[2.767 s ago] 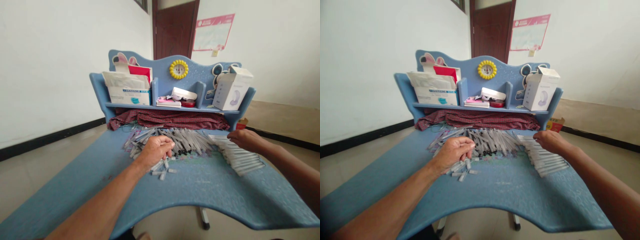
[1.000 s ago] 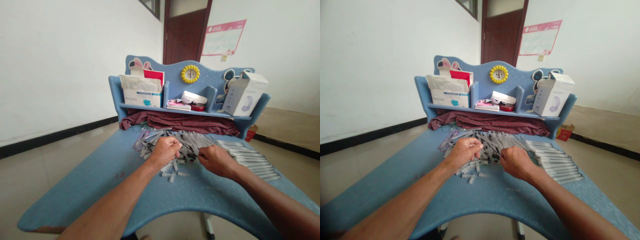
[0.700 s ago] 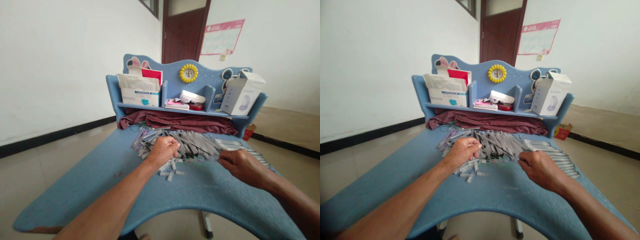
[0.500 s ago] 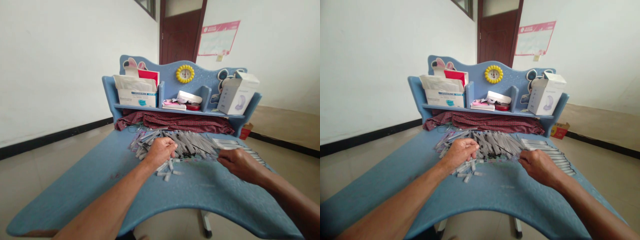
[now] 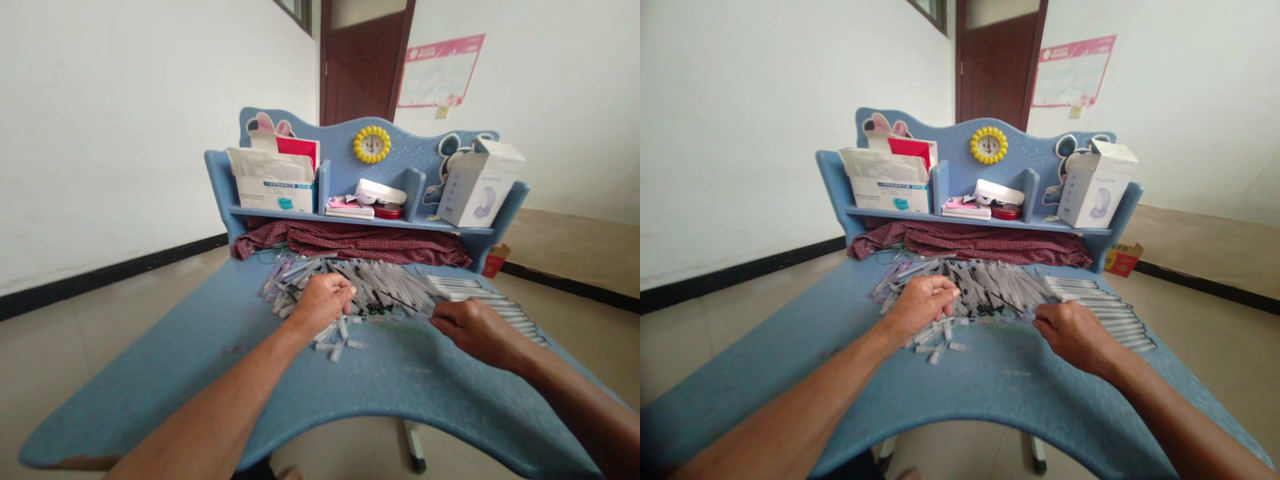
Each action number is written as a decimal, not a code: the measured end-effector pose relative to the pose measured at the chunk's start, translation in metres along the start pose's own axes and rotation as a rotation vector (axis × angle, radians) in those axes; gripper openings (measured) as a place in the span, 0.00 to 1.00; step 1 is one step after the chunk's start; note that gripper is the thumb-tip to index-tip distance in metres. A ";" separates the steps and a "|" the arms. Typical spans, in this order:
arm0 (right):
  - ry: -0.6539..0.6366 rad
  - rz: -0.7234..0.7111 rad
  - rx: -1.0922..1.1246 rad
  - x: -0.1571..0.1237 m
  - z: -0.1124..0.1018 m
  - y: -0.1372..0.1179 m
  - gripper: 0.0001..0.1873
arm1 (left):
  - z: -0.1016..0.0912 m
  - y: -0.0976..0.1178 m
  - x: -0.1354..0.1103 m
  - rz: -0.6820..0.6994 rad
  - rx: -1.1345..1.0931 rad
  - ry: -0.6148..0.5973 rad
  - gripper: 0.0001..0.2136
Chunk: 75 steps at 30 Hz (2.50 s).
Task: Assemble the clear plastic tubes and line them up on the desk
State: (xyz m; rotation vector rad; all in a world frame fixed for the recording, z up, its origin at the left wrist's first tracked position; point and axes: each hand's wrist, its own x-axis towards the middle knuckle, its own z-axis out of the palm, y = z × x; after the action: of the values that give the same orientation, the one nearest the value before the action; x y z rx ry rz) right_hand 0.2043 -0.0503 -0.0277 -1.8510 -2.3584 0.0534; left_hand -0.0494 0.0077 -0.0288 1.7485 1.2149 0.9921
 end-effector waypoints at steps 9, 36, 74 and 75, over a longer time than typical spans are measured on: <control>0.015 -0.019 -0.020 0.000 0.001 0.003 0.16 | 0.000 0.000 0.000 -0.011 0.000 -0.009 0.07; 0.021 -0.040 -0.048 0.026 0.018 -0.020 0.16 | 0.000 0.001 -0.001 -0.013 0.007 -0.007 0.07; 0.193 -0.003 0.261 0.053 0.045 -0.046 0.16 | -0.002 -0.001 0.002 -0.008 -0.014 -0.003 0.06; 0.199 0.006 0.360 0.054 0.047 -0.046 0.16 | -0.002 -0.001 0.002 -0.010 -0.019 -0.001 0.06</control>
State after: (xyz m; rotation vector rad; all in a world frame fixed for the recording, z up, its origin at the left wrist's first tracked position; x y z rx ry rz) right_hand 0.1409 -0.0060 -0.0636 -1.6115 -2.0503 0.2631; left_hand -0.0515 0.0100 -0.0286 1.7267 1.2087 0.9944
